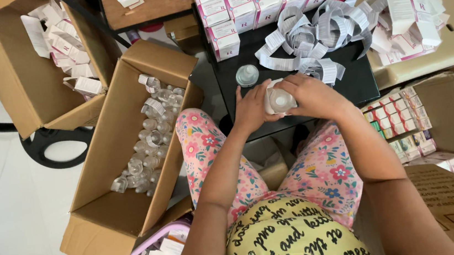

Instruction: The person picks small clear bottles from a cardboard box and places them into small white boxes with pink labels. The person then closes the boxes and stacks them on a nearby table.

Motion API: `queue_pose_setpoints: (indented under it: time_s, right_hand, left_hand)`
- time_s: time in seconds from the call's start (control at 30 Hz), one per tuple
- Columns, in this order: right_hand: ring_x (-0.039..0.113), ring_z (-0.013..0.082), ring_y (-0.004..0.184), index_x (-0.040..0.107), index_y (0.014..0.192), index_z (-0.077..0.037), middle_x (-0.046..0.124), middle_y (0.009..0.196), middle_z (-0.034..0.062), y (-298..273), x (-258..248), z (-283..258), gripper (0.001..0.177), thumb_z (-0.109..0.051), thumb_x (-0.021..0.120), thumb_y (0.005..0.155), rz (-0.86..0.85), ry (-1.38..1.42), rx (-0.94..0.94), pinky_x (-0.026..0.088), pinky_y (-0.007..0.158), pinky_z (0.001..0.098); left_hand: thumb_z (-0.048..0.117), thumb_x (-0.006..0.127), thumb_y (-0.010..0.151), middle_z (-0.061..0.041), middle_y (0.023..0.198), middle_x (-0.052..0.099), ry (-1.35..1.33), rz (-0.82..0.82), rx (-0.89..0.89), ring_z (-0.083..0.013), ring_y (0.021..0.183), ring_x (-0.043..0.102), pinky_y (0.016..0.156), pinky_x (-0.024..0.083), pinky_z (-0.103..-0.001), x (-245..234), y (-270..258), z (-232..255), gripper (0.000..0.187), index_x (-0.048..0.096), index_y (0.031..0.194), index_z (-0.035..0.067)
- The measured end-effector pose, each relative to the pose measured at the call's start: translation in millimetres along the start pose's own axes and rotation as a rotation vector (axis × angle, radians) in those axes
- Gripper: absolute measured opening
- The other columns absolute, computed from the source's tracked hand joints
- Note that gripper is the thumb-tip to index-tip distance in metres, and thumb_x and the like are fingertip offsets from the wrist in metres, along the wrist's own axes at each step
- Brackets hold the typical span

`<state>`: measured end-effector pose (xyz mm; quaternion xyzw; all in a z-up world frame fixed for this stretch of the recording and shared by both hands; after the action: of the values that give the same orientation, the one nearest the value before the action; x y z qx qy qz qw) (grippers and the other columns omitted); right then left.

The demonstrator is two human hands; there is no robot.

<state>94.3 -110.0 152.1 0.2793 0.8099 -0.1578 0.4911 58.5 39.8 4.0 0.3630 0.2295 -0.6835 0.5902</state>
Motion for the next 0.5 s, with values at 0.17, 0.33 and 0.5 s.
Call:
queue_pose_setpoints:
  time_s: [0.17,0.33,0.5]
  right_hand:
    - [0.064,0.0398,0.104,0.061,0.124,-0.001,0.064,0.111,0.0175,-4,8,-5,0.067,-0.015,0.086,0.064,0.021,-0.057,0.103,0.052,0.092,0.0474]
    - [0.063,0.0406,0.109,0.061,0.118,-0.002,0.065,0.116,0.0175,-4,4,-2,0.062,-0.008,0.082,0.06,0.028,0.046,-0.059,0.051,0.093,0.0474]
    - [0.062,0.0377,0.111,0.063,0.122,-0.008,0.065,0.115,0.0149,5,4,15,0.063,-0.009,0.085,0.063,-0.118,0.106,-0.055,0.05,0.094,0.0462]
  left_hand:
    - [0.061,0.088,0.059,-0.006,0.127,0.065,0.005,0.028,-0.02,-0.0266,0.119,0.064,0.115,0.024,-0.071,0,-4,3,0.109,0.041,0.147,0.017]
    - [0.06,0.089,0.059,-0.006,0.129,0.064,-0.007,-0.018,-0.017,-0.0265,0.123,0.062,0.115,0.024,-0.071,0,0,2,0.109,0.041,0.148,0.016]
    - [0.061,0.089,0.059,-0.007,0.13,0.063,-0.009,-0.041,-0.027,-0.0273,0.123,0.06,0.115,0.023,-0.07,0,0,3,0.111,0.041,0.147,0.015]
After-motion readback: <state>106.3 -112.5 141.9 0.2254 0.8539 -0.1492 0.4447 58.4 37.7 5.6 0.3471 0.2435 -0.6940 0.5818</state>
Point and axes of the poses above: each hand's wrist, its own y-axis towards the middle knuckle, its own x-axis out of the palm, z = x × y, the point moved 4 cm from there along y, towards the middle knuckle
